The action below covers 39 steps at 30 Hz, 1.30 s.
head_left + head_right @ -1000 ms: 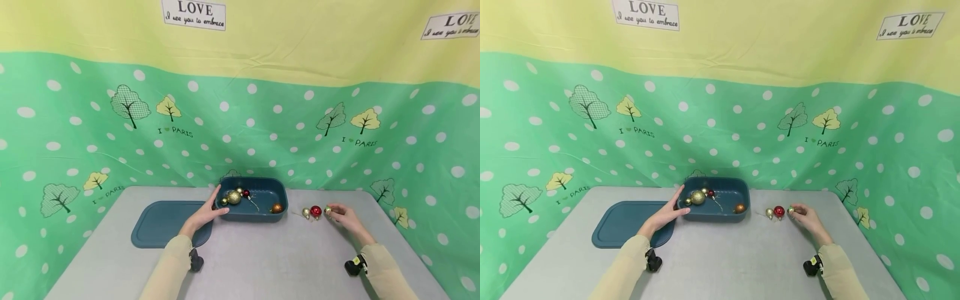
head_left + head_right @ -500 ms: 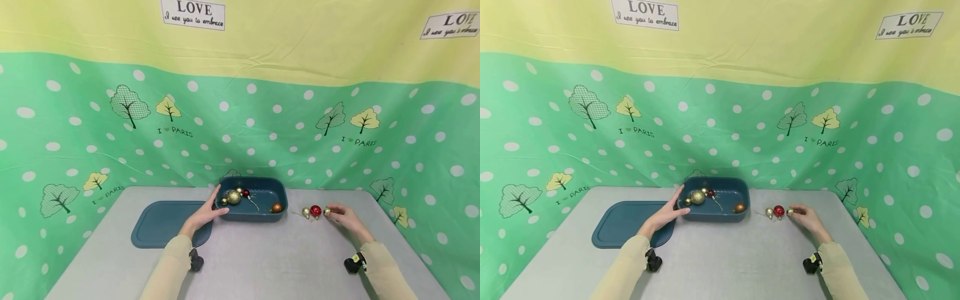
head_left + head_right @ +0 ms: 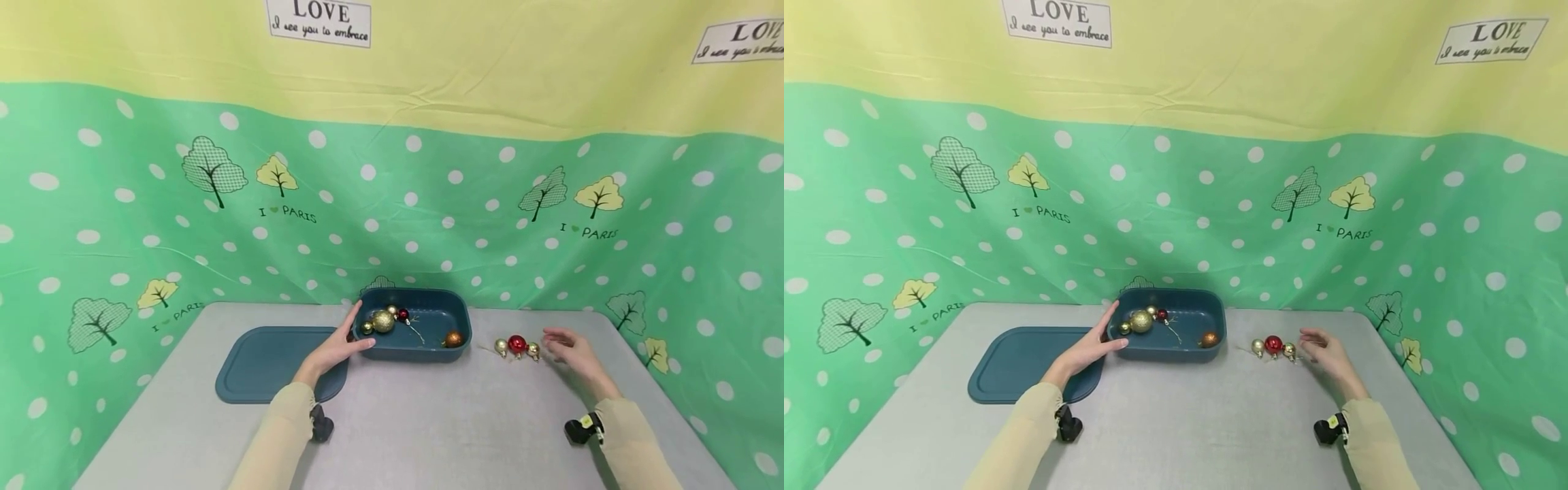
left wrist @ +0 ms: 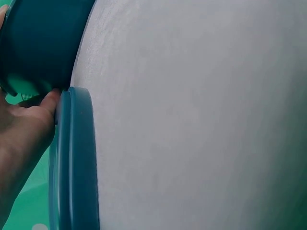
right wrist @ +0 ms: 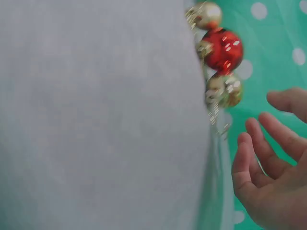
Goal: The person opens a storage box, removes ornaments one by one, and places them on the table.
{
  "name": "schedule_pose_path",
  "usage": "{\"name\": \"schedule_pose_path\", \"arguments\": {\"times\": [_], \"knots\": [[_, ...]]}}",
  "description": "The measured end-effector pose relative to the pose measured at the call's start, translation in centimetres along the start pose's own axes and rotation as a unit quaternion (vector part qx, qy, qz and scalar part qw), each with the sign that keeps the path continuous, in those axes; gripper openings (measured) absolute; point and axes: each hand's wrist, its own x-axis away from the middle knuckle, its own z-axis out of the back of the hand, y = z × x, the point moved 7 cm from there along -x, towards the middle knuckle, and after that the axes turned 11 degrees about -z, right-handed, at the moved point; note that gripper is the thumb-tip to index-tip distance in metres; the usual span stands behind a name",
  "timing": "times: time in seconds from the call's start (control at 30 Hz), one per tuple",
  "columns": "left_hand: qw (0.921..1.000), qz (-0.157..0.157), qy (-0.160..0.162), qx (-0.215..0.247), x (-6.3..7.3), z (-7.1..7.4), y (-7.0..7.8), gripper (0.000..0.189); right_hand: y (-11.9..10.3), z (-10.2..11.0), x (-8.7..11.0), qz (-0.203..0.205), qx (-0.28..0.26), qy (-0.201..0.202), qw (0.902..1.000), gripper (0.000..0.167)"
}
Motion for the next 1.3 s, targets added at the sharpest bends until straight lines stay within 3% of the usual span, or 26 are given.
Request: {"name": "schedule_pose_path", "arguments": {"times": [0.13, 0.33, 0.43, 0.7, 0.93, 1.3], "knots": [[1.0000, 0.001, -0.002, 0.005, 0.0, 0.0, 0.0, 0.095, -1.3, 0.0, 0.4, 0.026, -0.012, 0.022, 0.9993, 0.042], [0.9999, -0.007, 0.013, 0.006, -0.8, 0.1, -2.5, 0.095, -3.8, -1.6, 0.7, 0.076, -0.011, 0.021, 0.9969, 0.039], [0.9998, -0.009, 0.018, -0.001, -0.9, 0.2, -2.9, 0.095, -5.0, -2.6, 0.9, 0.092, -0.024, 0.011, 0.9954, 0.039], [0.9997, -0.011, 0.021, -0.003, -0.8, 0.2, -2.6, 0.095, -7.8, -5.4, 1.7, 0.113, -0.080, -0.013, 0.9903, 0.035], [0.9998, -0.007, 0.018, 0.000, -0.9, 0.1, -2.7, 0.095, -9.0, -7.5, 1.5, 0.127, -0.057, -0.032, 0.9897, 0.032], [0.9999, -0.003, 0.016, 0.004, -0.7, 0.1, -2.4, 0.094, -11.2, -10.4, 0.9, 0.115, -0.061, -0.074, 0.9887, 0.033]]}}
